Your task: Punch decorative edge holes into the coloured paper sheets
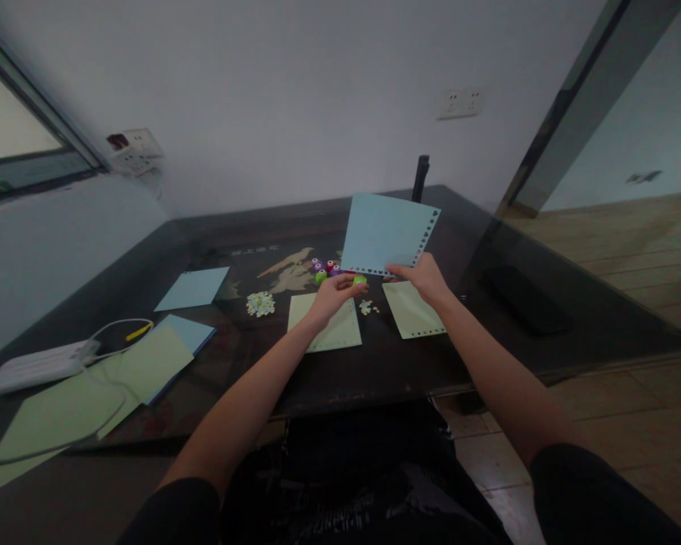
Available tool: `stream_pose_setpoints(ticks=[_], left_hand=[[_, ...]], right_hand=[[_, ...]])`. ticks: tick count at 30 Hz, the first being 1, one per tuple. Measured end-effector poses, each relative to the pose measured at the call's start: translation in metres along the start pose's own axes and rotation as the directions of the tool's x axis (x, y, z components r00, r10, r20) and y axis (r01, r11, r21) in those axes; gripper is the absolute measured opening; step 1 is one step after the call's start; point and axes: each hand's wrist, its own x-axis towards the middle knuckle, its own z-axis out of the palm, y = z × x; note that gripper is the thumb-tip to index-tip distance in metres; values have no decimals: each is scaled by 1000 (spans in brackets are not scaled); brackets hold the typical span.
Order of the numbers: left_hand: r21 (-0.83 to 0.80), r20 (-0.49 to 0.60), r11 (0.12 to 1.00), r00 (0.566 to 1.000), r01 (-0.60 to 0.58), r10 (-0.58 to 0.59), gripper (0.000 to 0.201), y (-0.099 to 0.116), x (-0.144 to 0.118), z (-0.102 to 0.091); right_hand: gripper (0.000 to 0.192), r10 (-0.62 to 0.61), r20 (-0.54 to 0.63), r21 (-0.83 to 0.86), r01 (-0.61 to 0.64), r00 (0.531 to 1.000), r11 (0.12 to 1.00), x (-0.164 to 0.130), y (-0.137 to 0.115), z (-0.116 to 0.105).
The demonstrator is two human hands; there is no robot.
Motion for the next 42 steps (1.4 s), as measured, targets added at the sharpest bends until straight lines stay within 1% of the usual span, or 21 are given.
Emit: stream_pose_setpoints(ticks=[4,7,14,18,22,27,29,31,33,35,36,38,40,42], left_hand=[[-11,102,998,993,60,-59,31,-4,-1,-1],[-24,148,993,983,114,-109,35,-7,-2,0],[-8,161,986,974,165,-161,32,-7,-4,3],[-25,198,978,960,206,-197,37,-5,-4,3],[-52,225,970,949,238,-221,35,-5,-2,3],[-76,216,966,949,249,-228,34,-4,-2,3],[-65,209,973,956,223,-205,33,-3,-3,4],[-18,208,986,965,168,-161,31,-3,-5,4],[81,202,993,974,89,-104,31,-4,-5,5],[234,161,972,987,-17,-22,33,-7,-6,5],[328,133,941,990,-79,37,33,-8,-6,5],[508,109,837,979,-202,170,33,-10,-7,5],[627,155,720,954,-297,258,30,-11,-7,5],[682,228,641,935,-352,271,27,-12,-7,5]], right_hand=[[46,4,-5,-10,-4,1000,1000,0,0,-1],[46,8,-11,-39,-8,1000,999,0,-1,-1],[43,17,-10,-21,-17,1000,1000,-1,-2,-1],[41,20,-27,-30,-20,999,999,-2,-5,0],[40,14,-15,-54,-15,1000,998,-3,-7,0],[38,2,-10,-75,-3,1000,997,-1,-4,-1],[39,-2,-10,-55,1,1000,999,0,-2,-2],[41,1,-11,-37,-1,1000,999,1,0,-2],[42,3,-7,-33,-4,1000,999,1,1,-2],[40,0,-1,-31,0,1000,1000,1,1,-2],[40,-1,-1,-29,1,1000,1000,0,1,-2],[39,3,-9,-19,-3,1000,1000,0,1,-2],[42,8,-14,-8,-8,1000,1000,1,1,-1],[45,9,-14,1,-9,1000,1000,1,2,-1]])
